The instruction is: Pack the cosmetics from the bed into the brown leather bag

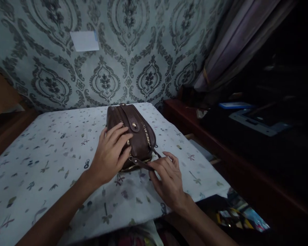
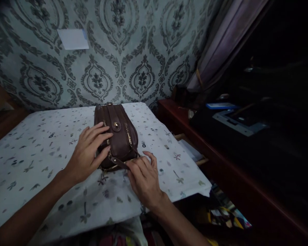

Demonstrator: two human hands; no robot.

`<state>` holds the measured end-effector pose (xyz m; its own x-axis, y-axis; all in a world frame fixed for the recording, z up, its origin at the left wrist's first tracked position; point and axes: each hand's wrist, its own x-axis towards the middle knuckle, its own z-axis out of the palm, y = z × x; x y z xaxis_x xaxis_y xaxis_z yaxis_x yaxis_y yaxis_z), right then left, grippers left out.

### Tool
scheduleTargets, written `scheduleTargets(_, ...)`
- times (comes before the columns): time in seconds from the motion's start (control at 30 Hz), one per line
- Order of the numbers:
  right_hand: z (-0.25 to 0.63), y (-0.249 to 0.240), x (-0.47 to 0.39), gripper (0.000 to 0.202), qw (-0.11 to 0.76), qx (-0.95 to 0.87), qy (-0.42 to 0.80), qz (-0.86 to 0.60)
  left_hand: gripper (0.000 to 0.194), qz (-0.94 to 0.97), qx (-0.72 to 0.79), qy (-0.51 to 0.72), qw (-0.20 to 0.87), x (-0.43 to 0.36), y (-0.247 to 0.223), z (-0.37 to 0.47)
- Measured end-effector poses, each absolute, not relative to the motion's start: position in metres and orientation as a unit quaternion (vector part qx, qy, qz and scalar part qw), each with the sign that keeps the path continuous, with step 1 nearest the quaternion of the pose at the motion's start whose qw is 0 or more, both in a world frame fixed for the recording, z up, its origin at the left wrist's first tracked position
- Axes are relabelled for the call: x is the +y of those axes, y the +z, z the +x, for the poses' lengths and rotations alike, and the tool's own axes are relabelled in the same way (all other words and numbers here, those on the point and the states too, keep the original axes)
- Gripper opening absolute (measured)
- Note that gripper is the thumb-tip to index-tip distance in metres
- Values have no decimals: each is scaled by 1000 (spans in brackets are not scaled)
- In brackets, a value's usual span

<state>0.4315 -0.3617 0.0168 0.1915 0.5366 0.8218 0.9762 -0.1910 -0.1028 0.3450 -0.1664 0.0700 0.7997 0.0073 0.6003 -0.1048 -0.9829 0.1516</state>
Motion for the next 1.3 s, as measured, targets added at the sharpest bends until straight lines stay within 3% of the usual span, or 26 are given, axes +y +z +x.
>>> scheduleTargets(0.17,434,9,-362,20,360,-562,-300,-681,17,948,-116,295,20,-183,73,343)
scheduleTargets(0.3,434,14,-364,22,397,-562,-303,-659,25,949,-156,273,-10,-182,74,340)
scheduleTargets(0.47,434,32,-365,31,439,-558,-303,-636,22,931,-169,309,-100,-184,70,342)
scheduleTargets(0.67,454,63,-350,26,499,-513,-258,-648,18,903,-197,343,-170,-186,72,349)
scheduleTargets(0.9,479,81,-328,15,563,-516,-91,-639,19,896,-196,354,-182,-186,69,350)
scheduleTargets(1.13,485,67,-330,8,624,-448,-40,-639,16,881,-164,409,-176,-191,67,356)
scheduleTargets(1.3,484,59,-338,9,622,-466,-40,-628,8,888,-179,391,-162,-190,71,353)
